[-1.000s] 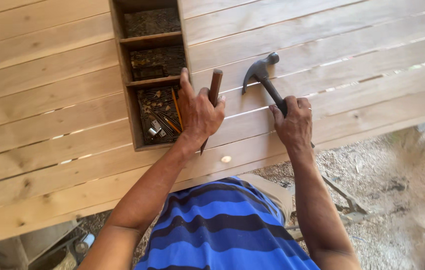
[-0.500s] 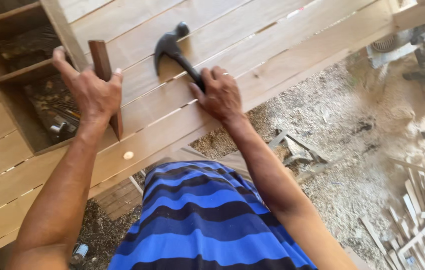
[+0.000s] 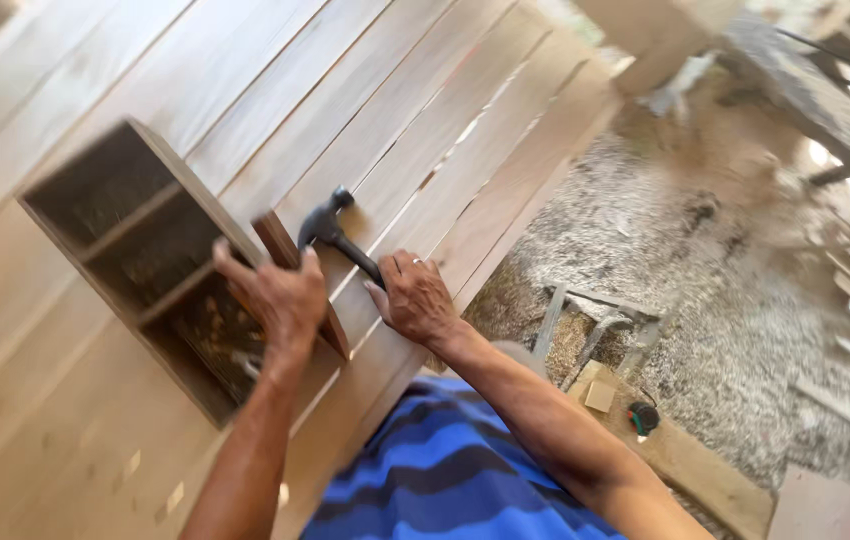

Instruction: The person hammers nails into a slatted wooden plank structure, taking nails one at a time from a wooden compartment box on the work surface. They position each nail on the wood with one hand and drive it in with a claw hammer, repeating across different spots on the planks.

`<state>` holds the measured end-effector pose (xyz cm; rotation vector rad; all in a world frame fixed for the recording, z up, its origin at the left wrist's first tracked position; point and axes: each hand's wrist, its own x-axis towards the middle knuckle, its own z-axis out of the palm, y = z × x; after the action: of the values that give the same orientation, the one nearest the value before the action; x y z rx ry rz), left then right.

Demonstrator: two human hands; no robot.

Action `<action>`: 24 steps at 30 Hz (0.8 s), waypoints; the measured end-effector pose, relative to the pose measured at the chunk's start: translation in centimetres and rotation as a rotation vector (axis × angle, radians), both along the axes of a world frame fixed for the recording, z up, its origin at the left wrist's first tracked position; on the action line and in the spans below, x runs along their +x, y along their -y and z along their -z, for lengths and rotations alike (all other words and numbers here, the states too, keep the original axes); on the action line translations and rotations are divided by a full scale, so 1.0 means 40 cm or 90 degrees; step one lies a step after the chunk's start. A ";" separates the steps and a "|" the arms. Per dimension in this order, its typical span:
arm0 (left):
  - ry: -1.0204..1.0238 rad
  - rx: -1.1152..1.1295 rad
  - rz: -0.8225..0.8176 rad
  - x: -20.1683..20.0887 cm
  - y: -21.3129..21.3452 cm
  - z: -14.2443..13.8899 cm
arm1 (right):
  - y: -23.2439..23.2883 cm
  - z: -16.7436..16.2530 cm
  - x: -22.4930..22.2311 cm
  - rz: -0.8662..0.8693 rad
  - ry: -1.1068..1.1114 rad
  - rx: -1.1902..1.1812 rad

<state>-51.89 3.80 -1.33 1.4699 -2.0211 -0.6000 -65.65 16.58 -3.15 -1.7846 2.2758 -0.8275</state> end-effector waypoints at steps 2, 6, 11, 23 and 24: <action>-0.026 0.072 0.067 -0.103 -0.028 -0.036 | -0.014 -0.034 -0.097 0.038 -0.025 0.025; 0.002 0.177 0.224 -0.239 -0.122 -0.096 | -0.158 -0.097 -0.197 0.185 -0.045 0.059; 0.022 0.186 0.398 -0.422 -0.194 -0.071 | -0.386 -0.145 -0.243 0.420 0.010 0.078; 0.185 0.158 0.604 -0.621 -0.240 0.026 | -0.766 -0.179 -0.199 0.763 0.014 -0.056; 0.184 0.187 0.598 -0.627 -0.248 0.019 | -0.768 -0.184 -0.200 0.766 -0.002 -0.071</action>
<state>-76.98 13.72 -2.07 0.6735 -2.9326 -1.1319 -73.66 47.31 4.22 -0.2194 3.2372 -1.0396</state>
